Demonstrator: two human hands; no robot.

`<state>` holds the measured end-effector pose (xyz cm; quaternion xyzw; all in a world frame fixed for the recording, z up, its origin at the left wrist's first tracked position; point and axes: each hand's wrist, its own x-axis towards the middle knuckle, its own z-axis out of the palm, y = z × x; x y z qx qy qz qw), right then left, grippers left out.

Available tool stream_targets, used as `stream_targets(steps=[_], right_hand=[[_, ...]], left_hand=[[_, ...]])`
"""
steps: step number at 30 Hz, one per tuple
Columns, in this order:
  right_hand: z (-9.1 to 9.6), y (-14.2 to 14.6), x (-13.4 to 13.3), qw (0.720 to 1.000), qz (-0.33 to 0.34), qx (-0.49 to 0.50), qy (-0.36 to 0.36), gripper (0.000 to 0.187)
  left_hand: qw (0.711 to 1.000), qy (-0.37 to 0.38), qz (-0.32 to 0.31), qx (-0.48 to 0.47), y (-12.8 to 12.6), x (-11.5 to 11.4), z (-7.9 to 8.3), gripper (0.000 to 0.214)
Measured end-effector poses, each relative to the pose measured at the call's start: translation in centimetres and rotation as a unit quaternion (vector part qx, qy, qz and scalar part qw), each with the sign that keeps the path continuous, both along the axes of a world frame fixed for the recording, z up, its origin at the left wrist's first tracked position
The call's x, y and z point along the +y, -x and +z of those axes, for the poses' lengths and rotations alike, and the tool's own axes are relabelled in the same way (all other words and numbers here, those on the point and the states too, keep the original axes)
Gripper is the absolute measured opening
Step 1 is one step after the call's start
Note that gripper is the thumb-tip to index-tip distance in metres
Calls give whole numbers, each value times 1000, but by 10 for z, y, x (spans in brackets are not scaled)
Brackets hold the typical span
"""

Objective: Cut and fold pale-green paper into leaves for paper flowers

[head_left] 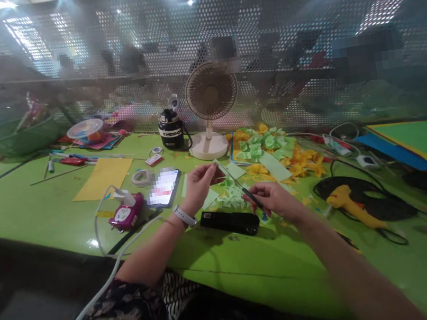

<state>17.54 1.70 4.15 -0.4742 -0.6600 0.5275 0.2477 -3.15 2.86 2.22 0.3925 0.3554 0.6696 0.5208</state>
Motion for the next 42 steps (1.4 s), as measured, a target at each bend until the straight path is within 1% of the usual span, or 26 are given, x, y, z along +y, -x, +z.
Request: stream_targets(steps=[4,11,17,22,29,42], right_hand=[[0,0,0,1000,7,0,1,51],[2,-1,-1,1000,-3,-1,-8,51],[3,1,-2,1000,-9,-2,-9,50],[5,1,-2,1000,-10,-5,-6,50],[3,0,-1,1000,4,4,0,49],[7,1,-4,1000,-8,-21,-12,52]], left_hand=[[1000,-5,-3,10,0,0,-1,43],[999,-16,-24,25,0,-1,-1,44],[999,-22,-29,36,0,-1,-1,44],[999,-20,-33,34,1,-1,-1,45],[999,-17,-36,30,2,-1,0,45],[998,-21,-39,32,2,0,-1,42]])
